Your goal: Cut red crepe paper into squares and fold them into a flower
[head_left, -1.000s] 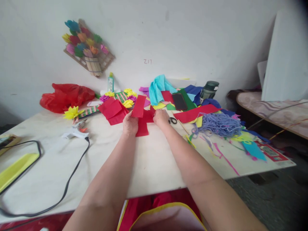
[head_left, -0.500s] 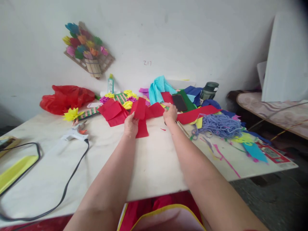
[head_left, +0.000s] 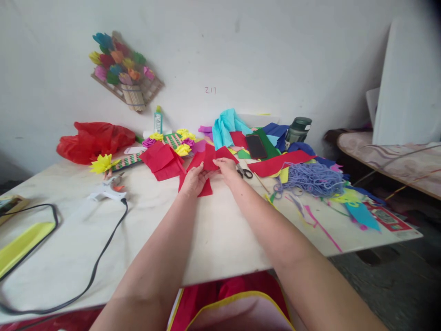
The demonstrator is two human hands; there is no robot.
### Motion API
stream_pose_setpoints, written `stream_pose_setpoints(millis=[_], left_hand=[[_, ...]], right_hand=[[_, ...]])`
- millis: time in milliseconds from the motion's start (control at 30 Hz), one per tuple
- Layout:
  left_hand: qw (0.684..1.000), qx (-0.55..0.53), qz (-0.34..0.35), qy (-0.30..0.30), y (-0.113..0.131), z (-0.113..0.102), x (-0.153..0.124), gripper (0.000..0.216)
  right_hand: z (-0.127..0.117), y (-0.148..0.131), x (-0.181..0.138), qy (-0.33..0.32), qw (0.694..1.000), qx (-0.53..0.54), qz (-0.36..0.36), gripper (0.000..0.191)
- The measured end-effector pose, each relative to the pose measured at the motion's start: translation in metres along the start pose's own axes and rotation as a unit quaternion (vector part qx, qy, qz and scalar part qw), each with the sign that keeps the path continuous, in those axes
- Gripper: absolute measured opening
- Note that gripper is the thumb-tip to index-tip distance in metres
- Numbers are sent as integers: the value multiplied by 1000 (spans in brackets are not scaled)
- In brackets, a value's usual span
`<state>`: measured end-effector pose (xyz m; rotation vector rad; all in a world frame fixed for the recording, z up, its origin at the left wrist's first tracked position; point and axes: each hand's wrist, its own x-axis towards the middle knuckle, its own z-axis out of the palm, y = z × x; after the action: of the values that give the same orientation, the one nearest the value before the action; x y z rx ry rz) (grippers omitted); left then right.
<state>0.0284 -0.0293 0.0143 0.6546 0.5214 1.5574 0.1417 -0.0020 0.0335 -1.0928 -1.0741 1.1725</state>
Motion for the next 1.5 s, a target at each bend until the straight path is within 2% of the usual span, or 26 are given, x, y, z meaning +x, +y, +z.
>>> stream_pose_setpoints(millis=[100, 333, 567, 667, 833, 933, 1067, 1133, 1267, 1400, 1500], left_hand=[[1000, -6, -6, -7, -2, 4, -2, 18], [997, -41, -70, 16, -3, 17, -7, 18], [996, -63, -27, 57, -9, 14, 2, 19], [995, -72, -4, 68, -9, 14, 4, 22], [996, -72, 2, 51, -8, 17, 0, 28], [998, -56, -1, 27, -9, 19, -3, 32], [998, -55, -29, 14, -9, 20, -5, 33], [997, -60, -46, 21, -8, 21, -5, 28], [996, -80, -36, 27, -6, 21, -5, 25], [994, -103, -39, 1, -4, 19, -6, 27], [992, -119, -32, -17, -3, 17, -9, 27]], right_hand=[[-2, 5, 2, 48, 999, -10, -13, 10], [-4, 9, 1, 31, 999, 1, -15, 11], [-9, 14, 0, -30, 999, -8, -41, 12], [-11, 13, 1, -47, 999, 1, -24, 12], [-12, 7, 1, -71, 995, 70, 16, 25], [-11, 4, 1, -59, 994, 92, 11, 29], [-10, 4, 2, -19, 990, 140, -14, 25], [-10, 4, 2, -13, 991, 132, -16, 24], [-11, 2, 0, -6, 996, 90, -12, 22], [-11, 1, 0, 9, 997, 72, -20, 23], [-13, 1, 0, -4, 998, 62, -33, 24]])
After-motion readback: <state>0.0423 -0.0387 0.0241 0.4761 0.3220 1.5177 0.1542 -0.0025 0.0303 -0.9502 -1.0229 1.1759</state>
